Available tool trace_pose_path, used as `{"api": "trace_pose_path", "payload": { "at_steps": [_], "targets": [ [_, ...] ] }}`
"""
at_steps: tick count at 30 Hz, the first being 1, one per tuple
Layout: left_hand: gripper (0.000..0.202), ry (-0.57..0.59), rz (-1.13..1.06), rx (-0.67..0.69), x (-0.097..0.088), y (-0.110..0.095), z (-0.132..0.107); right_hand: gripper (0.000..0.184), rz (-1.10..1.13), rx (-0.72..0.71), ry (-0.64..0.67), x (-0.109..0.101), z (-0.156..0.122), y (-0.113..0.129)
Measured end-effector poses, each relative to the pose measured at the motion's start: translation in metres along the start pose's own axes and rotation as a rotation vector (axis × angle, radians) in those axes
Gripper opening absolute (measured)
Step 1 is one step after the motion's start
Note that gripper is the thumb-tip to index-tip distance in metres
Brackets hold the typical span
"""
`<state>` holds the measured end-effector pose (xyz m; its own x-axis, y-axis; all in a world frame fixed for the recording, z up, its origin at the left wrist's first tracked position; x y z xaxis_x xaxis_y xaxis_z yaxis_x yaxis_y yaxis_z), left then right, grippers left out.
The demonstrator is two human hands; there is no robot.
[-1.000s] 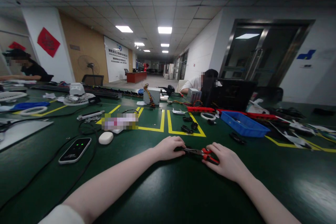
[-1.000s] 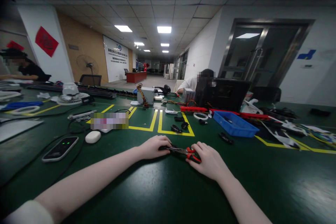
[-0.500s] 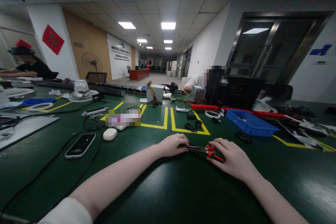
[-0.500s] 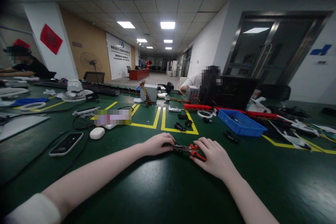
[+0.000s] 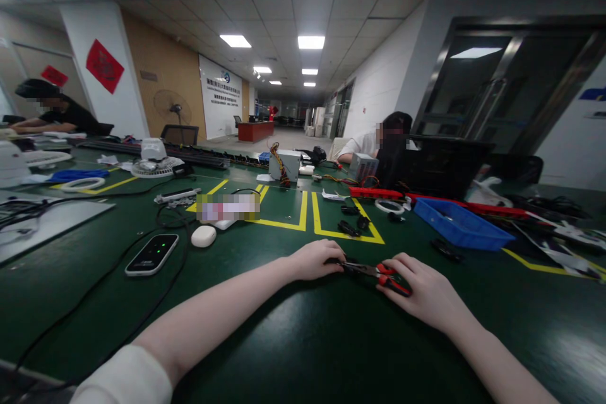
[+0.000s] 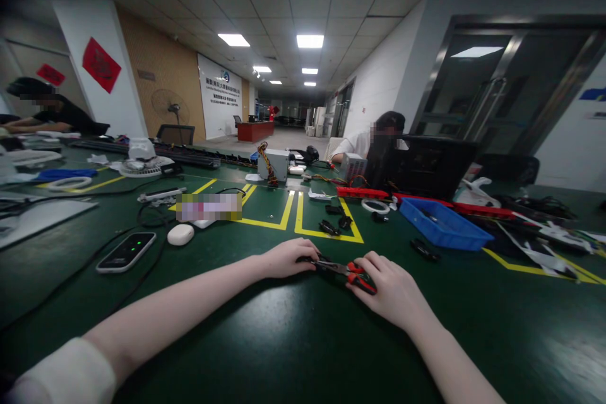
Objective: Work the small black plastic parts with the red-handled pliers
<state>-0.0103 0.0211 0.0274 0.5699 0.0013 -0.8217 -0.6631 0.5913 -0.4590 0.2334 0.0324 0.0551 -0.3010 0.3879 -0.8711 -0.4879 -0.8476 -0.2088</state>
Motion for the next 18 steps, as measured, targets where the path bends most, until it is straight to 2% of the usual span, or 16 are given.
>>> {"api": "trace_pose_path", "payload": {
  "at_steps": [7,18],
  "targets": [
    [0.014,-0.011,-0.007,-0.013,-0.001,0.001,0.000,0.036,0.006,0.034,-0.003,0.001,0.003,0.001],
    [0.015,0.004,-0.003,0.050,0.000,0.003,-0.001,0.039,0.109,0.129,0.034,-0.002,-0.004,-0.011]
  ]
}}
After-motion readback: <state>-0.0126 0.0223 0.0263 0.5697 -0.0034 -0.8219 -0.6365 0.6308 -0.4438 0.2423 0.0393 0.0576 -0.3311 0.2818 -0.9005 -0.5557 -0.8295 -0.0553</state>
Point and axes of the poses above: each hand's wrist, its own z-axis towards the middle knuckle, its own x-axis out of the palm, y = z × x, the point moved 3 cm from there along z, towards the middle knuckle, and after that the axes turned 9 degrees about -x, right-handed, at the moved point
